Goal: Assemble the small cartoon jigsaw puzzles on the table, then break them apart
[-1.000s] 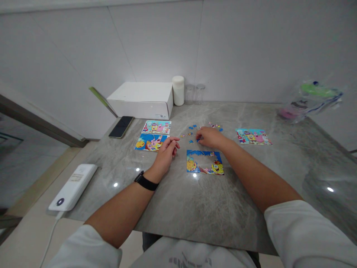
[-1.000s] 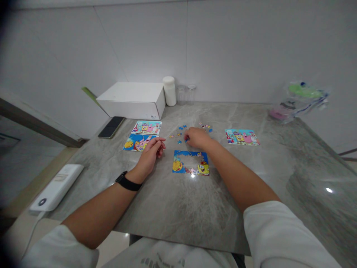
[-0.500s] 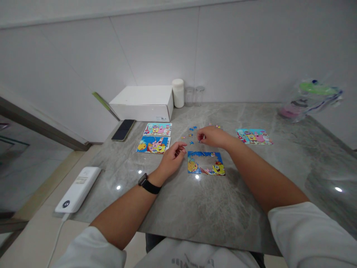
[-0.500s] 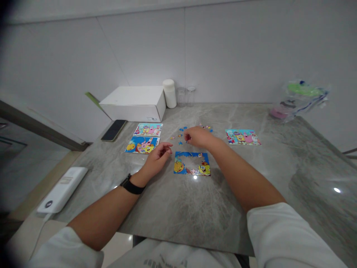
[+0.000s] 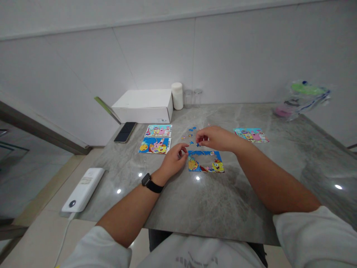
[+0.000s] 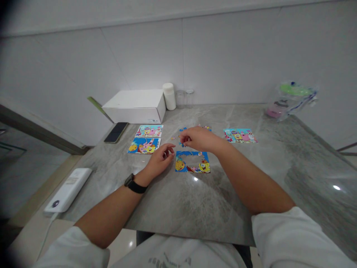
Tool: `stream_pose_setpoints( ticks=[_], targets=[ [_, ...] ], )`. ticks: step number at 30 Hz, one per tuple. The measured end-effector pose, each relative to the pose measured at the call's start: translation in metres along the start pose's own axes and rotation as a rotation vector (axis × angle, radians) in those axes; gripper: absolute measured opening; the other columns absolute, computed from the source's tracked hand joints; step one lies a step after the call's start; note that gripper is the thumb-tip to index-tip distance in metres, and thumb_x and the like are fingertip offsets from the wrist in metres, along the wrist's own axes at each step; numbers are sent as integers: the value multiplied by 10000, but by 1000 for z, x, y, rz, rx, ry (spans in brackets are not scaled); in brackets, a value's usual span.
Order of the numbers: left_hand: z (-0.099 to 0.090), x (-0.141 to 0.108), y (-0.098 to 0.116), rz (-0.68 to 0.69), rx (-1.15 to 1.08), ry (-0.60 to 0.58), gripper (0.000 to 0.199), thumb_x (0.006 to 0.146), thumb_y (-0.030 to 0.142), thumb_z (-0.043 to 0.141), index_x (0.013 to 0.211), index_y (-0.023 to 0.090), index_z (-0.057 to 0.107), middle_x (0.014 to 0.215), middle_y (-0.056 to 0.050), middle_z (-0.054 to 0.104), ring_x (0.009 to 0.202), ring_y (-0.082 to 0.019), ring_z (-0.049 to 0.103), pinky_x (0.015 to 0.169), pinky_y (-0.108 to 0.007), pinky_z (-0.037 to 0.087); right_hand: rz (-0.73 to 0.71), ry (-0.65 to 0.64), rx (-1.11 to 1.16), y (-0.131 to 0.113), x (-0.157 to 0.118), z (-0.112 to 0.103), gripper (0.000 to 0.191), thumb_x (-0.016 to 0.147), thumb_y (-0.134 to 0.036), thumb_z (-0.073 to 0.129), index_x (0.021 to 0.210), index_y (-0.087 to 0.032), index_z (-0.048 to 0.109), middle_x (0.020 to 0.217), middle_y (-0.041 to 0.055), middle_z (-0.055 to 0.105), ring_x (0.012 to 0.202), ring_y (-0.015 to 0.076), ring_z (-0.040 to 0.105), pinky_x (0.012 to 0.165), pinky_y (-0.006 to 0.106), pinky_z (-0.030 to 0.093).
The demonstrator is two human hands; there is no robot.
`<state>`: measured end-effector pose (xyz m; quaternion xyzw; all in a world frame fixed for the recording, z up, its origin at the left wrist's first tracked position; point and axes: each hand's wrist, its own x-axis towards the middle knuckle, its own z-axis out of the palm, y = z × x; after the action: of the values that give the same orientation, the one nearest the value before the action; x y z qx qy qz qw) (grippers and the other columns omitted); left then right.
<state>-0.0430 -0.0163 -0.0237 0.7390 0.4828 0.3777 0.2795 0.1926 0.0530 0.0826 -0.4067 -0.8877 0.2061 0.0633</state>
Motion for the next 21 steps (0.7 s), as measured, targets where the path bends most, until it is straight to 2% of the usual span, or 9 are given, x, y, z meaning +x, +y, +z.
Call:
stream_pose_setpoints(
  ticks=[6, 9, 13, 21],
  targets=[
    [-1, -1, 0, 83, 171, -62, 237, 882, 213, 721, 1118, 224, 703, 1086, -68, 692, 971, -226, 634, 917, -383, 517, 40, 9, 58, 8, 5, 45, 166, 886, -136, 694, 992, -223, 788, 944, 28, 798, 868, 179, 708, 766, 258, 464],
    [-2, -1, 0, 111, 232, -87, 170, 866, 223, 755, 1035, 224, 732, 1055, -72, 672, 1012, -248, 640, 943, -402, 519, 49, 5, 66, 10, 8, 60, 155, 882, -129, 703, 971, -225, 787, 936, 24, 800, 849, 171, 706, 752, 248, 464],
    [-2, -1, -1, 118, 289, -125, 135, 869, 245, 778, 1001, 224, 763, 1019, -70, 667, 984, -247, 639, 914, -395, 518, 84, 4, 93, 12, 11, 69, 141, 889, -144, 704, 970, -223, 788, 927, 21, 801, 828, 166, 705, 748, 244, 473],
    [-1, -2, -5, 117, 280, -160, 118, 867, 227, 773, 982, 233, 794, 1025, -69, 679, 956, -226, 638, 895, -382, 512, 98, -25, 116, 13, 12, 73, 137, 887, -170, 716, 985, -224, 796, 931, 23, 805, 833, 171, 710, 763, 255, 480]
  ],
)
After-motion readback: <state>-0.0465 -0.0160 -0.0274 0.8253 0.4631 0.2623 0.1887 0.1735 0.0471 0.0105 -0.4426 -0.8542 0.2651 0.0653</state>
